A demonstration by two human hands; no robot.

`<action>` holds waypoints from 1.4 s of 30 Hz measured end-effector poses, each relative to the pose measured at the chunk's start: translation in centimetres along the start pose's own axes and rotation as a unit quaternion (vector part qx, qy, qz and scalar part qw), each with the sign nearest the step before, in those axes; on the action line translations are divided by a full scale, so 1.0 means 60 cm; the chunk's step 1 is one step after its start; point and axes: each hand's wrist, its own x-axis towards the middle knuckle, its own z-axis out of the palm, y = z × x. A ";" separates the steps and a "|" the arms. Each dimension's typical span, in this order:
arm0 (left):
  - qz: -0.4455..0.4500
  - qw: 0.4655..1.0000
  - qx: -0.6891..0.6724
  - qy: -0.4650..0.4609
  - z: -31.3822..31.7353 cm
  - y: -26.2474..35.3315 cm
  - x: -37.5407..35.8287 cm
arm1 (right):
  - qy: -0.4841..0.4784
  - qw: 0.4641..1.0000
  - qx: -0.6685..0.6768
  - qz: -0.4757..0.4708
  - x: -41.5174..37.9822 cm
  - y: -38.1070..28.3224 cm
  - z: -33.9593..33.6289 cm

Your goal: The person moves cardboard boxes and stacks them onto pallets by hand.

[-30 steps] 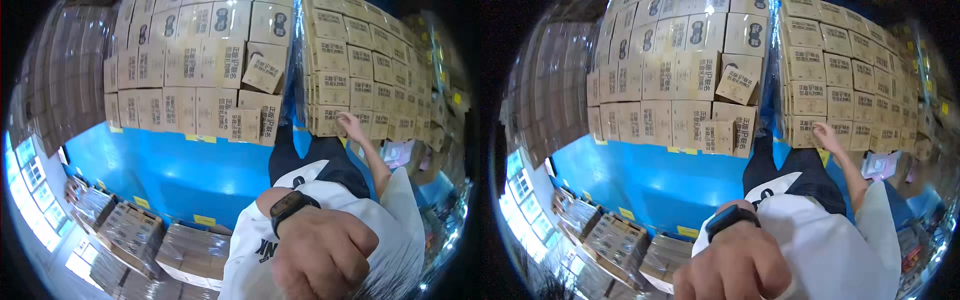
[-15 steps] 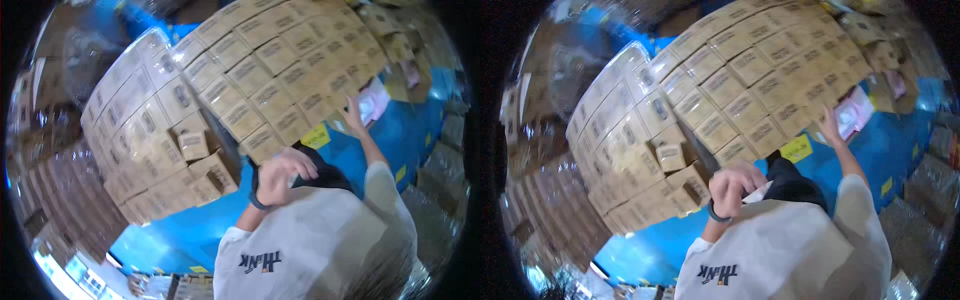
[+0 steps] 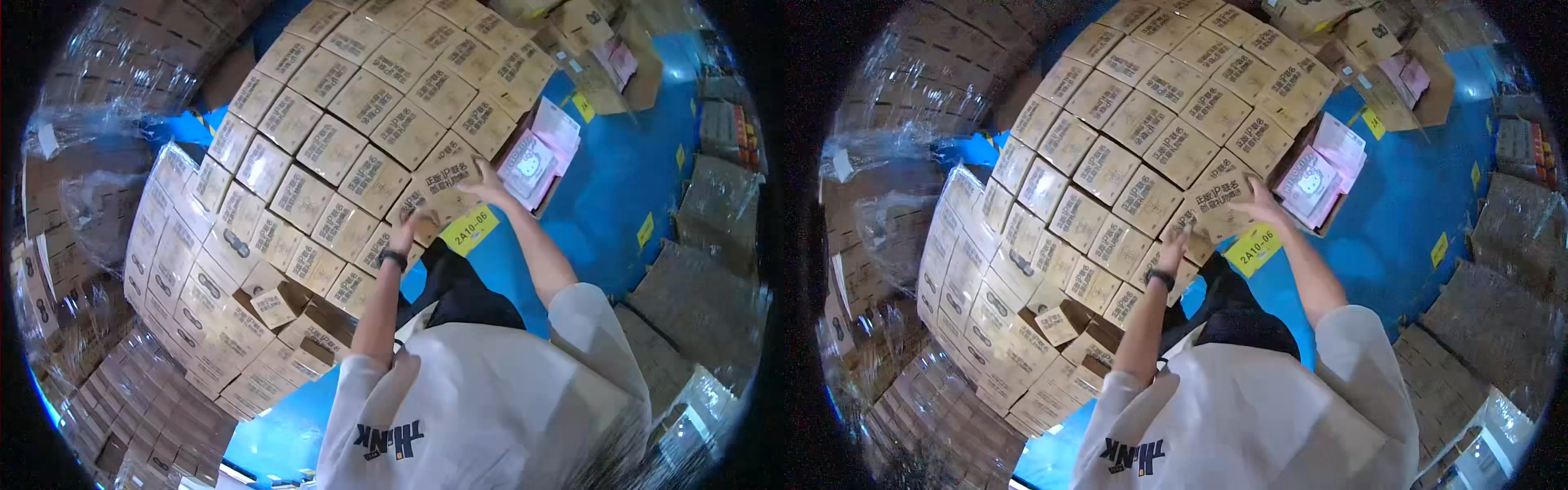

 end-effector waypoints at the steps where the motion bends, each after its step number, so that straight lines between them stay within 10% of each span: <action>1: 0.007 1.000 -0.008 0.001 0.018 0.012 0.005 | 0.003 1.000 0.005 0.006 -0.014 0.012 0.008; 6: -0.017 0.975 -0.214 -0.060 0.056 0.053 -0.035 | 0.029 0.993 -0.007 -0.114 -0.058 0.031 0.051; 8: -0.002 0.985 -0.172 -0.006 0.023 0.075 -0.094 | -0.040 0.984 0.168 -0.036 -0.141 -0.115 0.064; 11: 0.150 0.977 -0.105 0.105 -0.047 0.028 -0.209 | -0.111 0.985 0.070 -0.110 -0.173 -0.147 0.122; 13: 0.188 0.960 -0.103 0.179 -0.119 -0.006 -0.261 | -0.228 0.968 0.068 -0.079 -0.175 -0.181 0.213; 15: -0.009 0.930 -0.251 0.268 -0.173 -0.013 -0.346 | -0.316 0.936 0.092 -0.128 -0.170 -0.175 0.339; 20: 0.144 0.797 -0.273 0.519 -0.310 -0.168 -0.513 | -0.547 0.824 -0.060 -0.136 -0.241 -0.225 0.656; 23: 0.102 0.760 -0.172 0.619 -0.391 -0.265 -0.597 | -0.567 0.794 -0.115 -0.187 -0.305 -0.195 0.823; 28: 0.140 0.696 -0.393 0.584 -0.501 -0.334 -0.669 | -0.543 0.774 -0.228 -0.233 -0.394 -0.132 0.986; 30: 0.024 0.703 -0.319 0.635 -0.536 -0.426 -0.655 | -0.526 0.760 -0.310 -0.224 -0.402 -0.103 0.992; 35: 0.091 0.710 -0.352 0.603 -0.590 -0.507 -0.608 | -0.514 0.742 -0.381 -0.199 -0.333 -0.088 0.883; 40: 0.074 0.755 -0.149 0.634 -0.613 -0.594 -0.587 | -0.308 0.863 -0.381 -0.123 -0.180 -0.055 0.626; 41: 0.085 0.671 -0.378 0.632 -0.585 -0.514 -0.600 | -0.248 0.885 -0.365 -0.146 -0.159 -0.058 0.557; 42: -0.057 0.725 -0.091 0.680 -0.577 -0.487 -0.617 | -0.189 0.902 -0.350 -0.168 -0.136 -0.043 0.489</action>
